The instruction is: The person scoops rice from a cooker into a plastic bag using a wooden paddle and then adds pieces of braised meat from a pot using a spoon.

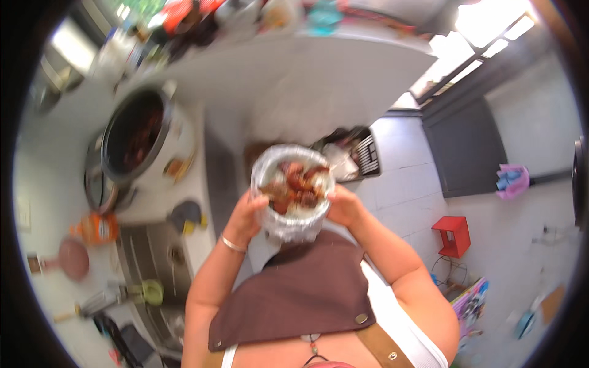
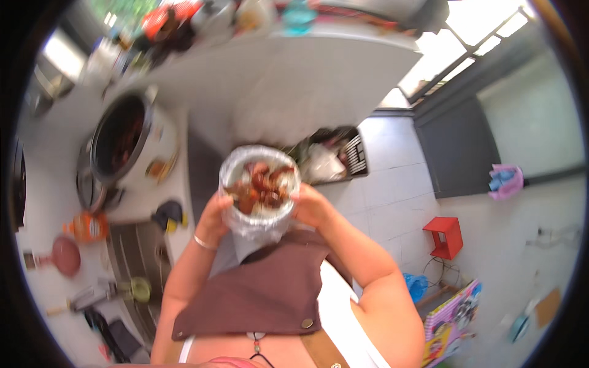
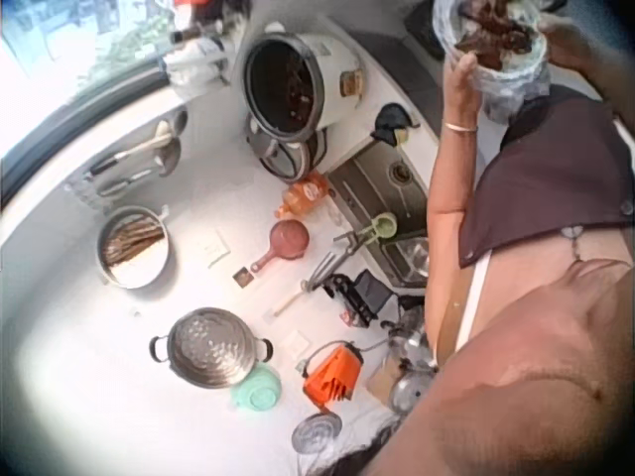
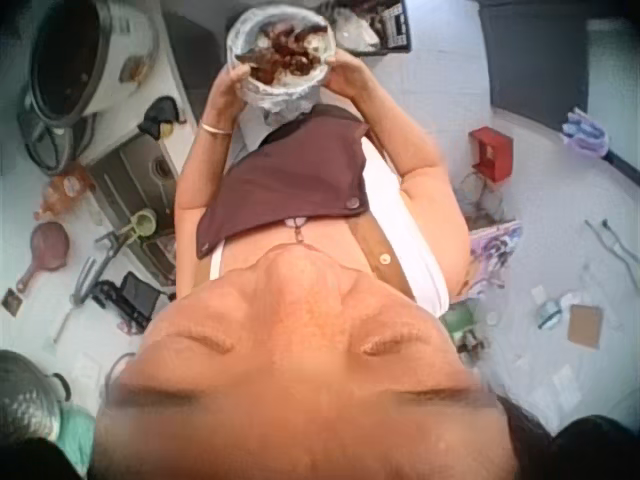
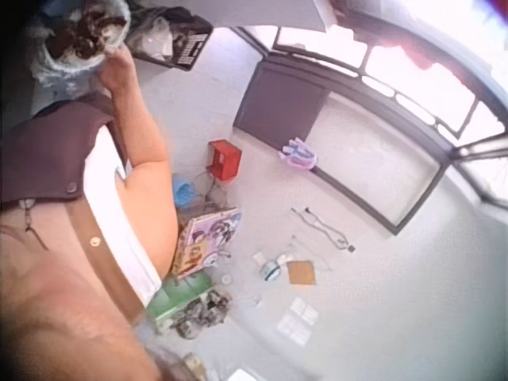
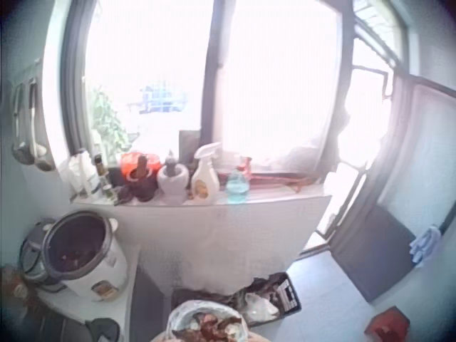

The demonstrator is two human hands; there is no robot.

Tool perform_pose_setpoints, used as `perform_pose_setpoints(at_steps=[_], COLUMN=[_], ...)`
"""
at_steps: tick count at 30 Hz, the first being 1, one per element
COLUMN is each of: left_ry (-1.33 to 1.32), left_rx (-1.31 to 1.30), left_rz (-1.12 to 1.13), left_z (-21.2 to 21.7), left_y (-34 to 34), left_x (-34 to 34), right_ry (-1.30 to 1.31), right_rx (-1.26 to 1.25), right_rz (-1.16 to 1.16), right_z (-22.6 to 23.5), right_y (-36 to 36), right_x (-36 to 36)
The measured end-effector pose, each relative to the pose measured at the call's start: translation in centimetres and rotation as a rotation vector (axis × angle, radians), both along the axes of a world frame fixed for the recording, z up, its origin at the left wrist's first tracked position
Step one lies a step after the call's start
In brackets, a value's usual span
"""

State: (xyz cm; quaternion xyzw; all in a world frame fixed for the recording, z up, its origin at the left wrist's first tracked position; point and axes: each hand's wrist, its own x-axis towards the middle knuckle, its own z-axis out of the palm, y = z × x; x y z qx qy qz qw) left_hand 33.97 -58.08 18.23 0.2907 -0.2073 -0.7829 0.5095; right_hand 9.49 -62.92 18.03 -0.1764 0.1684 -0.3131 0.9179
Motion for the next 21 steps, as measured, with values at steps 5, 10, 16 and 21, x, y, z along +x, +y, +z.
perform_pose_setpoints(at_steps=[5,10,16,21], left_ry=[0.029,0.115,0.082,-0.058], left_rx=[0.012,0.092,0.340,0.550], left_rz=[-0.160,-0.302,-0.319,-0.260], left_z=[-1.7,-2.4,-7.3,-7.2], left_y=[-4.7,-9.4,-13.3,-13.0], left_x=[-10.2,-23.5,-35.4,-38.7], right_ry=[-0.074,-0.093,0.021,0.147], right_rx=[0.063,0.032,0.010,0.050], right_rz=[-0.267,-0.512,-0.624,-0.817], right_z=[-2.9,-4.0,-7.8,-7.9], right_y=[0.2,-0.8,-6.5,-8.6], right_x=[-10.2,-22.7,-38.4,-47.2])
